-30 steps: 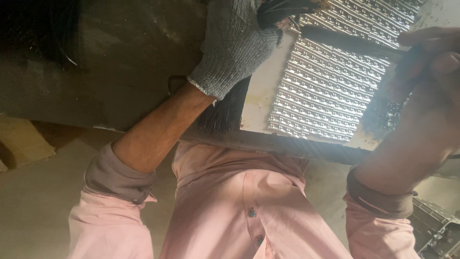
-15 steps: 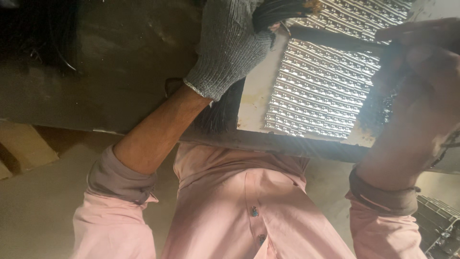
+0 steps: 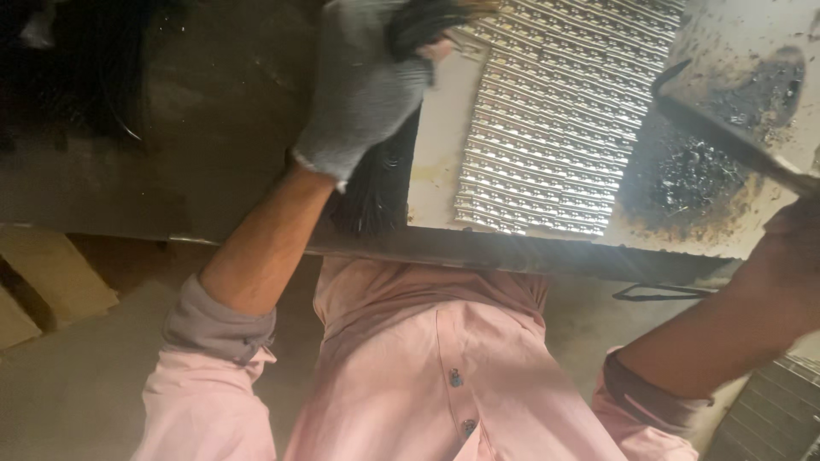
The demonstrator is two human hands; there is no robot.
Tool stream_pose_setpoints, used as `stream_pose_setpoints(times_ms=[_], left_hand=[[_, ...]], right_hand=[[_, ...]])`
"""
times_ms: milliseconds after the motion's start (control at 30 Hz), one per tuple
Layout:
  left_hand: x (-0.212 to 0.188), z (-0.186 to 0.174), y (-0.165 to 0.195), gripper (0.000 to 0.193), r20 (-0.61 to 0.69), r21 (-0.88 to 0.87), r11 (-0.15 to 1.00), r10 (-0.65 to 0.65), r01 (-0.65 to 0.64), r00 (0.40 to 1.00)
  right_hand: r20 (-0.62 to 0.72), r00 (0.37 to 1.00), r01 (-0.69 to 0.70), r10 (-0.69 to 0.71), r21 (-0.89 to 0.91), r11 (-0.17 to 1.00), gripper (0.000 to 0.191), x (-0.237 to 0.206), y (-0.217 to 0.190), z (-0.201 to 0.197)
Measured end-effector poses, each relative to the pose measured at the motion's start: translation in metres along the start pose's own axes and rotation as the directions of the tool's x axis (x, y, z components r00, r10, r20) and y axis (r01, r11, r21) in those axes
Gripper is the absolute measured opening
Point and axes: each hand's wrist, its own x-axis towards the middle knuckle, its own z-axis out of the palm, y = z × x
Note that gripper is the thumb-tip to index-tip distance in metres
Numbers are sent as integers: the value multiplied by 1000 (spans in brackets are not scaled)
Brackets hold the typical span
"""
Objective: The person holds a bundle of black wires with metal connectors in the left hand and uses a soldering iron in the right hand to apply heat and solder to the wire ends. The person repeatedly dips the wire ends into a solder pool on a white board, creating a continuous tin coating on the connectors.
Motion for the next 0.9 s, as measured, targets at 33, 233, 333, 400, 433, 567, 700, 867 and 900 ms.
stream_pose_setpoints(times_ms=[33, 233, 333, 400, 433, 567, 700, 867, 900], left_hand=[[-3, -13, 9, 9, 21, 18, 999, 43, -43, 999], [-60, -78, 42, 21, -390, 470, 757, -282, 453, 877], [-76, -82, 42, 20, -362, 81, 786, -550, 613, 753], [-75, -88, 41, 20, -254, 125, 806, -538, 579, 804], [-74, -90, 41, 21, -211, 148, 812, -532, 564, 820], [-61, -98, 26, 21, -107, 245, 832, -487, 498, 867], [-54, -104, 13, 22, -50, 299, 840, -460, 453, 887], [-48, -105, 13, 24, -8, 320, 849, -440, 419, 898], [-46, -105, 13, 24, -4, 323, 851, -435, 413, 900]], right_hand=[[-36, 995, 82, -93, -237, 968, 31, -8, -3, 2], [-76, 956, 227, -284, -425, 876, 35, -45, -33, -1], [-24, 945, 255, -328, -576, 777, 27, -59, -52, -10], [9, 944, 261, -330, -633, 729, 26, -66, -63, -16], [9, 944, 257, -329, -646, 719, 25, -68, -67, -19], [-10, 954, 219, -301, -663, 716, 22, -69, -73, -26], [18, 964, 213, -264, -645, 734, 22, -60, -71, -24], [47, 969, 212, -244, -667, 714, 23, -53, -73, -31], [45, 973, 198, -226, -667, 719, 23, -53, -75, -35]])
